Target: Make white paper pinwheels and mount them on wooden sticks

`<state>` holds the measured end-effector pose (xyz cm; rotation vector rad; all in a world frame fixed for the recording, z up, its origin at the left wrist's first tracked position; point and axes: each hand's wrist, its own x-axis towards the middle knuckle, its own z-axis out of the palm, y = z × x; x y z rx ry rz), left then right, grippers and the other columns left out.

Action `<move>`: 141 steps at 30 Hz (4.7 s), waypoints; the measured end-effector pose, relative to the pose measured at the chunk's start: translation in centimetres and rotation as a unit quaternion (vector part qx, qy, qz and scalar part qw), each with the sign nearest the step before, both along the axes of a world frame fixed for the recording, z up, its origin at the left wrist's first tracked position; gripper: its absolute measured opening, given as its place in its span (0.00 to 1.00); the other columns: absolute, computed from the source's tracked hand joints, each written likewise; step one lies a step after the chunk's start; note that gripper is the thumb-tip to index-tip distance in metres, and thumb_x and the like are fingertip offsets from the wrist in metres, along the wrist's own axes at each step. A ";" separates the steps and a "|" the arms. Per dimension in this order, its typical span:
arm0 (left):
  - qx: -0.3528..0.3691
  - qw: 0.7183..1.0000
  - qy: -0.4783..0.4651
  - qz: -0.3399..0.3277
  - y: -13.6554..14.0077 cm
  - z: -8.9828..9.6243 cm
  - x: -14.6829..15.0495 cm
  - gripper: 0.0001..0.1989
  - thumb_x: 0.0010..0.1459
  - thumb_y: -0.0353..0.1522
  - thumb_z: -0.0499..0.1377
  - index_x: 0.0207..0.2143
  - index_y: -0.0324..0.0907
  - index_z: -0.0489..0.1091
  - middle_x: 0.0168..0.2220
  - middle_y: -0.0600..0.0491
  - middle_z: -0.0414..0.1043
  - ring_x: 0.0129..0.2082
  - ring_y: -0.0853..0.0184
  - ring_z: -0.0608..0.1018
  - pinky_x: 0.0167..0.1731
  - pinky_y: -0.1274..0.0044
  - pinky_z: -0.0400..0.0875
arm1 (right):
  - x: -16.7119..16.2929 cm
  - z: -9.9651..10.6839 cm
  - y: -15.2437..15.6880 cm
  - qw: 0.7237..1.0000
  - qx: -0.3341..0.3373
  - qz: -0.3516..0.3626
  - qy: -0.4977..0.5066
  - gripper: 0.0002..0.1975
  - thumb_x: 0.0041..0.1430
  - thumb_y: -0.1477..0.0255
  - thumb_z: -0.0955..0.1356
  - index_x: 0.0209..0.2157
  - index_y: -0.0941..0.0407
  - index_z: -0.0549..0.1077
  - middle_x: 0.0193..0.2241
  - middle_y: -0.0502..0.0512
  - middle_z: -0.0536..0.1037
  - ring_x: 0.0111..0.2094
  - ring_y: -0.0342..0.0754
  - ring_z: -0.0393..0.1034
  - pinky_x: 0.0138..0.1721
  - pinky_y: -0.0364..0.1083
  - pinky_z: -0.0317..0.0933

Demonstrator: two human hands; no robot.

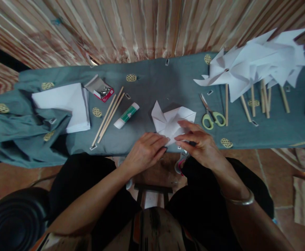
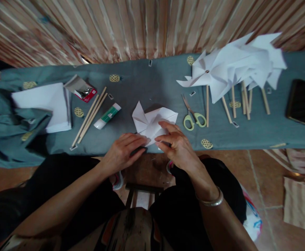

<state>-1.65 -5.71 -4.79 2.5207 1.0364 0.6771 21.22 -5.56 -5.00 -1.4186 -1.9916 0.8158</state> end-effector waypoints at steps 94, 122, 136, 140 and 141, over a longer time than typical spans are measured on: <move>-0.196 0.970 -0.131 0.054 1.1 -0.7 1.5 0.11 0.60 0.25 0.55 0.42 0.39 0.76 0.40 0.48 0.77 0.41 0.66 0.79 0.45 0.72 0.75 | -3.9 -0.8 0.1 0.986 0.115 -0.106 -0.059 0.13 0.62 0.74 0.62 0.43 0.48 0.75 0.57 0.52 0.68 0.59 0.56 0.62 0.58 0.59 0.60; -0.135 0.988 -0.053 0.047 0.6 -0.1 1.5 0.10 0.60 0.26 0.56 0.43 0.39 0.73 0.42 0.48 0.73 0.42 0.65 0.78 0.43 0.72 0.76 | -4.3 -2.4 -0.3 0.977 0.126 -0.060 -0.163 0.24 0.58 0.80 0.59 0.54 0.48 0.69 0.64 0.55 0.59 0.64 0.59 0.53 0.59 0.62 0.54; -0.099 0.994 0.006 0.048 0.6 -0.2 1.2 0.10 0.60 0.27 0.56 0.44 0.39 0.72 0.44 0.46 0.71 0.45 0.62 0.76 0.46 0.70 0.75 | -4.9 -2.6 -0.2 0.970 0.139 -0.084 -0.179 0.20 0.59 0.79 0.60 0.49 0.52 0.72 0.63 0.59 0.61 0.62 0.60 0.56 0.57 0.61 0.55; -0.095 0.994 0.012 0.047 0.6 -0.2 1.2 0.09 0.60 0.28 0.57 0.43 0.39 0.72 0.44 0.47 0.72 0.45 0.62 0.76 0.45 0.70 0.75 | -5.1 -2.9 -0.7 0.971 0.144 -0.076 -0.177 0.22 0.59 0.78 0.59 0.53 0.51 0.69 0.63 0.58 0.61 0.63 0.60 0.55 0.57 0.62 0.55; -0.093 0.995 0.014 0.047 0.6 -0.2 1.2 0.09 0.60 0.28 0.57 0.43 0.39 0.72 0.44 0.47 0.72 0.45 0.62 0.76 0.45 0.70 0.75 | -5.1 -3.0 -0.7 0.971 0.143 -0.076 -0.176 0.23 0.59 0.78 0.59 0.54 0.50 0.69 0.63 0.57 0.62 0.63 0.60 0.55 0.57 0.62 0.54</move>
